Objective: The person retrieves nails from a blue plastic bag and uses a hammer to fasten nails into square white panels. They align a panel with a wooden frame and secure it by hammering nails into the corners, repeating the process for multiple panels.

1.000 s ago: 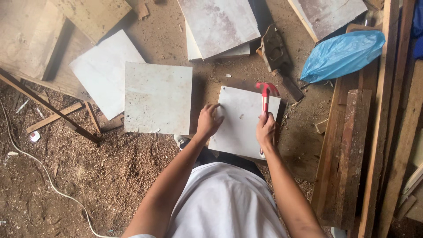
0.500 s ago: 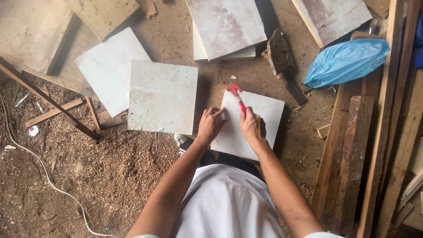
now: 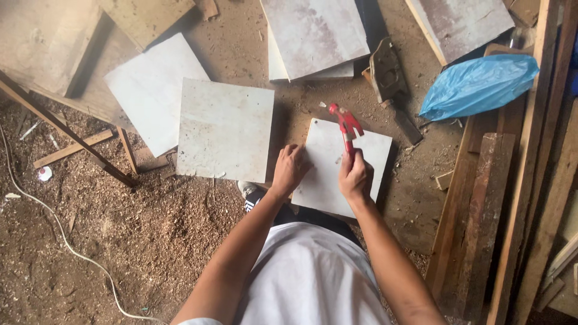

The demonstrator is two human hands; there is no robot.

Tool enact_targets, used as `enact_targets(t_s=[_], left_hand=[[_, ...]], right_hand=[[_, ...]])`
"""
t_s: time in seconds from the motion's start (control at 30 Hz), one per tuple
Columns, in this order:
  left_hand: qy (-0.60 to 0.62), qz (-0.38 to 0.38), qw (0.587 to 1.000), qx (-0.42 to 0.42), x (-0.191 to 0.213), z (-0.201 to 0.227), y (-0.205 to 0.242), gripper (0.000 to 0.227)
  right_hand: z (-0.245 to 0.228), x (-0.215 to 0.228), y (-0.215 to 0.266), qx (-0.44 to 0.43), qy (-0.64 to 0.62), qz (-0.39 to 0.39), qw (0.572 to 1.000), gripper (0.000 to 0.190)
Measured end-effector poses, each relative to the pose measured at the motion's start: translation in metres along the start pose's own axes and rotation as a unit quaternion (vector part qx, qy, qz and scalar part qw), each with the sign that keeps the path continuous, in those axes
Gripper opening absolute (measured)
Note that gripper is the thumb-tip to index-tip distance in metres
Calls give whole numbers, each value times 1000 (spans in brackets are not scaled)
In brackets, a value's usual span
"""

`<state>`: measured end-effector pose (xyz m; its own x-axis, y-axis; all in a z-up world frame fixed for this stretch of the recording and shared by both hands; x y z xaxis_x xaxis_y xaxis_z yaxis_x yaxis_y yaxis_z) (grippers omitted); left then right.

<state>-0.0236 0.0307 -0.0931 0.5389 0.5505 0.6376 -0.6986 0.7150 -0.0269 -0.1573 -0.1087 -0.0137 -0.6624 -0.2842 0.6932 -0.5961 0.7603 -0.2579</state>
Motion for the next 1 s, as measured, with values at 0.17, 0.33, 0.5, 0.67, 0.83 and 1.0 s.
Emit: enact_targets(t_s=[0.17,0.33,0.5,0.67,0.83,1.0], left_hand=[[12,1,1000,-4,-1,-3,-3,55],[-12,-17,1000,14,-2,0,-2,54],[-17,-21,996,90,-13,1,1,55],[61,-11,982,178,-42,-15,11,60],[365,-13,913,181,-57,-11,2,65],[325,-59,900,283,-27,16,-20,61]], right_hand=[[11,-18,-10,-103,100,-156,977,27],[46,-24,-4,-127,144,-140,971,32],[99,-18,23,-180,97,33,978,35],[140,6,47,-143,161,97,972,30],[152,-5,56,-275,52,82,957,36],[174,0,66,-344,74,48,935,48]])
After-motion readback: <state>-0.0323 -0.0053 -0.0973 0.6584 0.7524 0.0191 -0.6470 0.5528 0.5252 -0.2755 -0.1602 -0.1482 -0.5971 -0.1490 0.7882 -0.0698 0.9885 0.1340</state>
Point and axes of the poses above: each hand's wrist, its own y-axis away from the middle knuckle, its own x-axis out of the back of the hand, z = x × y, the point moved 2 cm from there along -y, towards the middle knuckle, and after that the axes turned 5 degrees about z, right-handed, at the moved point
